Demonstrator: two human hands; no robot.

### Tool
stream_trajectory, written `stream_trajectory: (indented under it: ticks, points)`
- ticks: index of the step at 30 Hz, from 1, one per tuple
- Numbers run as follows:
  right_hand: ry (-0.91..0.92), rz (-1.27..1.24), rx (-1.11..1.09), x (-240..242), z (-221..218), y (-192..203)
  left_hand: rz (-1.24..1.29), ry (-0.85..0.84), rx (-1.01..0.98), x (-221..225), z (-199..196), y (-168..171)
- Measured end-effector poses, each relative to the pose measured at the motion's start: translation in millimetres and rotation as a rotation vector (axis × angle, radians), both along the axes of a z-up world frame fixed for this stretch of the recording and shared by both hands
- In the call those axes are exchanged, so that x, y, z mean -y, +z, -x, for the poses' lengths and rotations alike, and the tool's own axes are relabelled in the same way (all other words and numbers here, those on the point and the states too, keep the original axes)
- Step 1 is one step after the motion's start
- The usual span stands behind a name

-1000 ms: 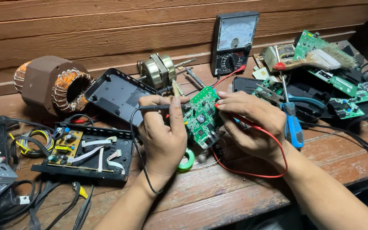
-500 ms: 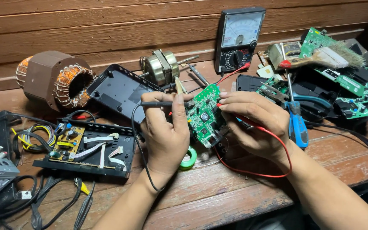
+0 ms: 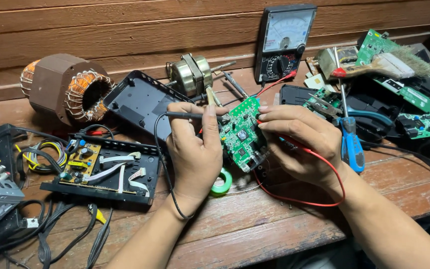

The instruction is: Testing a circuit board using a multimeter to check for electrical continuity or voltage at various points.

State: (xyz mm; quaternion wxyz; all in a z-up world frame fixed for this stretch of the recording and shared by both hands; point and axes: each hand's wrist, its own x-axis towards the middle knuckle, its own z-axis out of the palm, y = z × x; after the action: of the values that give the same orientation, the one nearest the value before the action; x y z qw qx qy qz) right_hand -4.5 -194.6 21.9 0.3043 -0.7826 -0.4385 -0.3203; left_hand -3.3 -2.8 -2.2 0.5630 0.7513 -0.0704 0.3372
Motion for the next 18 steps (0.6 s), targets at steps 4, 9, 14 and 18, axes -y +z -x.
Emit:
stream_trajectory:
  ticks: [4, 9, 14, 18]
  points:
    - [-0.009, 0.023, 0.002, 2.4, -1.1, -2.0, 0.012, -0.019, 0.028, 0.4, -1.1, -0.7]
    - [-0.003, 0.035, 0.012, 2.3, -1.8, -2.1, 0.02, -0.016, -0.008, 0.4, -1.2, -0.8]
    - [0.004, 0.025, -0.003, 2.2, -1.3, -1.6, 0.033, -0.022, -0.025, 0.2, -2.5, -1.2]
    - [0.016, 0.011, -0.061, 4.7, 0.5, -1.8, 0.037, -0.018, -0.041, 0.8, -2.5, -1.7]
